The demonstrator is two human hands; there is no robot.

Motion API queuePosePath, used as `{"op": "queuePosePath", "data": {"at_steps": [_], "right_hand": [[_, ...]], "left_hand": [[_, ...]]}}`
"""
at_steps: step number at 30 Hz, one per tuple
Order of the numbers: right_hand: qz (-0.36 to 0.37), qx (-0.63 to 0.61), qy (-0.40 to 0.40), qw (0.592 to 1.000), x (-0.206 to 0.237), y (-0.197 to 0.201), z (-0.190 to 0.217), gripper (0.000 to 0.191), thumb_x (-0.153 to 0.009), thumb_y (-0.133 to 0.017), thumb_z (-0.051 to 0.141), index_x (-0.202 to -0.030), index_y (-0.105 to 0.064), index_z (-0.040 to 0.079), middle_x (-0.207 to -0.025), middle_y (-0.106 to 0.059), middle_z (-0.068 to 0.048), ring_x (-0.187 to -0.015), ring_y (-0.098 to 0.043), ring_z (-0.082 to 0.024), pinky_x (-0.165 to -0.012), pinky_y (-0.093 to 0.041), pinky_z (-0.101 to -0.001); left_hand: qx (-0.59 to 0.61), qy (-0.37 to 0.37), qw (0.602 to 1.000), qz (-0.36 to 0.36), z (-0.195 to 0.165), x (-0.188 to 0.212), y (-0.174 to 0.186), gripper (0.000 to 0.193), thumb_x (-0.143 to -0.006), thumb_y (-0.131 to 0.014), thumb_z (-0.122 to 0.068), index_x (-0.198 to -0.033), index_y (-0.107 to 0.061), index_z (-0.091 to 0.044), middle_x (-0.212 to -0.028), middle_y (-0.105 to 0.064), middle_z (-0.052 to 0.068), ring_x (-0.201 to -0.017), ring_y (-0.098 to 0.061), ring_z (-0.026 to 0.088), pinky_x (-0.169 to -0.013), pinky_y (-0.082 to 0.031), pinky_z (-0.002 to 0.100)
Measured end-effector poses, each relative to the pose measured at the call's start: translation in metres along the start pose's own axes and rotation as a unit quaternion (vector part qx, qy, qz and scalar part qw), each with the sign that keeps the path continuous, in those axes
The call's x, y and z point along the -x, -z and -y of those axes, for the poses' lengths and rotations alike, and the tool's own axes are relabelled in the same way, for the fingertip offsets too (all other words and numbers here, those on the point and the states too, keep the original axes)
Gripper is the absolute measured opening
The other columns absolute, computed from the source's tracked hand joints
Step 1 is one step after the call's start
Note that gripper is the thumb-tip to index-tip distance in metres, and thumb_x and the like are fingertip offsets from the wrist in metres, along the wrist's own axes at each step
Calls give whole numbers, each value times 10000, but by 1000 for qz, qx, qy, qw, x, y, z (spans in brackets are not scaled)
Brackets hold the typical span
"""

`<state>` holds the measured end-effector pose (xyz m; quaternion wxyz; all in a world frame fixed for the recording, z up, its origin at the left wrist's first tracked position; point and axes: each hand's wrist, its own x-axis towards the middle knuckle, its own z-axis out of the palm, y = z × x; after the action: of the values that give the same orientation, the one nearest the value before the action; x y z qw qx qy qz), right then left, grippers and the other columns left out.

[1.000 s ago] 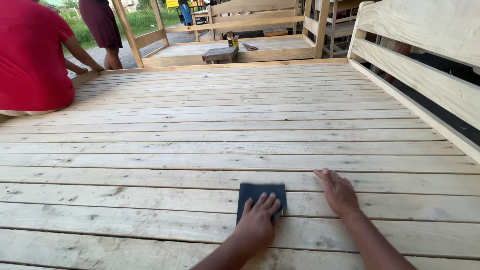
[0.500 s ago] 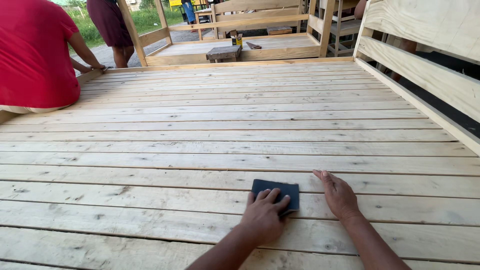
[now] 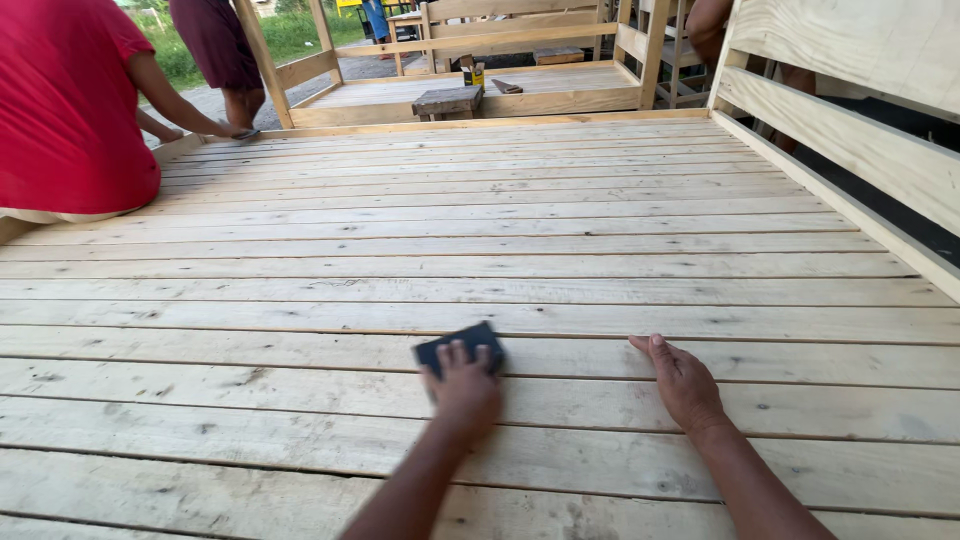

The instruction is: The person sands the slatted seat and backrest of a large wooden bench frame by hand, rubbing a sheet of sandpaper back and forth across the planks. They work across different sections of the seat and along the edge near the backrest, steadying the frame with the other hand.

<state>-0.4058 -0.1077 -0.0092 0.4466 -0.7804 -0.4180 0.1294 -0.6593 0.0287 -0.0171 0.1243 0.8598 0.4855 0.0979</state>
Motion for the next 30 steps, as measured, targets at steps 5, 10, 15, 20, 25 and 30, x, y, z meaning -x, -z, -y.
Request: {"op": "queuePosePath", "data": {"at_steps": [5, 10, 15, 20, 25, 30], "right_hand": [[-1, 54, 6, 999, 0, 1, 3, 663, -1032, -268, 617, -1269, -760, 241, -1297, -740, -77, -1263, -645, -278, -1079, -472, -384], [-14, 105, 11, 994, 0, 0, 0, 663, -1019, -272, 613, -1253, -762, 234, -1303, -738, -39, -1259, -643, -284, -1069, -483, -396], [-3, -4, 15, 1000, 1, 3, 3, 684, -1030, -261, 637, -1298, -739, 228, -1317, -721, -116, -1299, -622, -284, -1118, -431, -374], [5, -40, 5, 999, 3, 8, 7, 692, -1025, -234, 645, -1348, -695, 243, -1350, -675, -152, -1325, -570, -297, -1126, -382, -374], [-22, 26, 13, 999, 2, 9, 3, 694, -1036, -250, 633, -1296, -732, 206, -1325, -726, -132, -1303, -617, -306, -1101, -446, -385], [-25, -60, -13, 998, 5, 11, 0, 687, -1091, -266, 633, -1382, -729, 218, -954, -596, -281, -1017, -640, -316, -1108, -452, -351]], "left_hand": [[35, -166, 985, 42, -116, 5, -39, 578, -967, -505, -295, -1523, -430, -158, -1628, -212, 270, -1519, -110, 492, -1160, -59, 751], [-8, -103, 995, 15, -50, 1, -1, 524, -998, -462, -329, -1516, -450, -246, -1647, -246, 188, -1539, -150, 423, -1157, -105, 751], [-17, 74, 997, -21, 27, -4, 36, 580, -997, -455, -326, -1568, -396, -248, -1685, -184, 161, -1571, -124, 381, -1215, -84, 675], [56, -109, 992, 10, -101, 4, -18, 517, -994, -462, -317, -1500, -520, -232, -1627, -263, 255, -1536, -148, 499, -1217, -73, 705], [77, -201, 976, -21, -118, 16, -27, 461, -1003, -466, -337, -1436, -544, -202, -1575, -344, 242, -1483, -261, 458, -1160, -134, 712], [-40, -11, 999, -30, 22, 6, 28, 552, -984, -499, -348, -1505, -451, -171, -1569, -254, 219, -1451, -226, 423, -1137, -154, 684]]}}
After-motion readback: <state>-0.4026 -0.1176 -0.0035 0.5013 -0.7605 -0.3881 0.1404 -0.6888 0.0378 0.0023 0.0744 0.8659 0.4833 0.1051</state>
